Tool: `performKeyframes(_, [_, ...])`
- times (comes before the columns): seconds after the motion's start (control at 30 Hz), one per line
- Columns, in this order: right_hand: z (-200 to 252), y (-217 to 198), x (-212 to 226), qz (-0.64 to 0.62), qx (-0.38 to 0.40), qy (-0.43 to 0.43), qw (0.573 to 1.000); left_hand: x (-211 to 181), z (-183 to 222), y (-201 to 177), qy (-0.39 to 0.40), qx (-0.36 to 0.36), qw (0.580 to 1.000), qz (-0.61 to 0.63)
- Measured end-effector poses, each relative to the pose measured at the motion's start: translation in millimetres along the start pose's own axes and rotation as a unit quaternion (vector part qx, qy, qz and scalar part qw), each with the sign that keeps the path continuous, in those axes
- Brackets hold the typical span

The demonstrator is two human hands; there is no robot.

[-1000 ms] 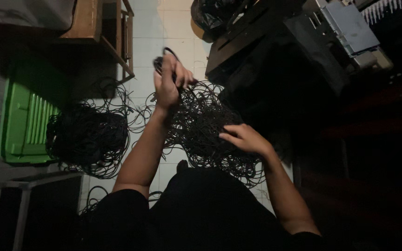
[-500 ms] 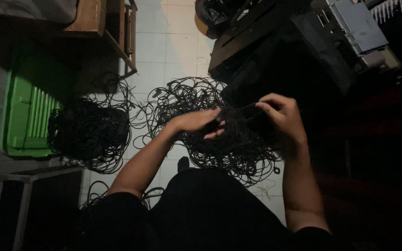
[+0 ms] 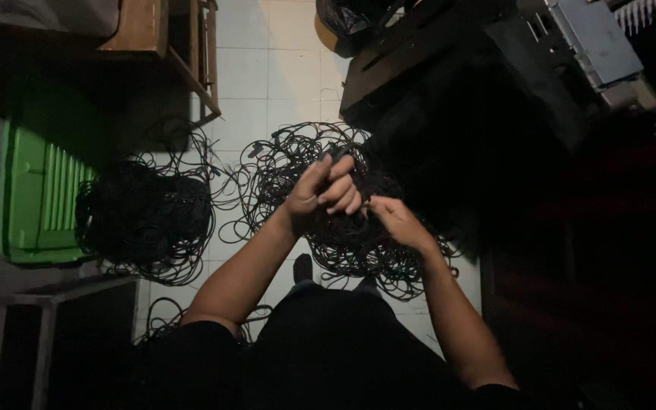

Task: The person untangles and coils long black cables by hand, placing the completed coils into a white plastic bin.

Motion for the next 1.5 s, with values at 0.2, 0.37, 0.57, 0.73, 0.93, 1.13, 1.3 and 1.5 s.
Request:
performKeyframes(0.2, [0.2, 37.8, 18.2, 0.076, 0.047, 0.159, 0.983, -33.5, 0.5, -16.4, 0.065, -0.056, 0.991, -0.101])
performKeyframes(0.37, [11.6, 59.5, 85.0, 0.121, 0.110, 0.086, 0.983, -48.7, 1.5, -52.0, 0.131, -0.227, 0.934, -0.243])
performKeyframes(0.57, [46.4, 14.3, 150.6, 0.335, 0.015, -0.050, 0.941, 19.3, 8.3, -65.8, -0.297, -0.227, 0.604, -0.704])
performKeyframes(0.73, [77.9, -54.5, 163.4, 0.343, -0.045, -0.154, 0.926, 116.2, 7.8, -20.3, -0.229, -0.022, 0.821, -0.523])
performKeyframes(0.93, [76.4, -72.5, 37.7, -0.003, 0.027, -0.084, 0.996, 174.3, 8.8, 25.3, -0.209, -0.043, 0.940, -0.266])
performKeyframes(1.13, [103.7, -28.3, -21.3, 0.042, 0.062, -0.060, 0.995, 134.9, 1.3, 39.1, 0.053, -0.183, 0.942, -0.277])
performKeyframes(1.3, [140.4, 7.6, -0.8, 0.089, 0.159, 0.061, 0.981, 76.0, 27.2, 39.0, 0.213, -0.301, 0.869, -0.332])
performKeyframes(1.5, [164.5, 17.3, 69.4, 0.195, 0.220, 0.012, 0.956, 74.2, 44.0, 17.9, -0.114, -0.416, 0.652, -0.624])
Point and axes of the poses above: each hand's wrist, its own z-axis away from the middle knuckle, its own y-axis out of the palm, x = y × z, the point moved 8 cm from there along -z, towards the middle knuckle, and after that the axes turned 10 degrees about x, right-handed, at the moved point
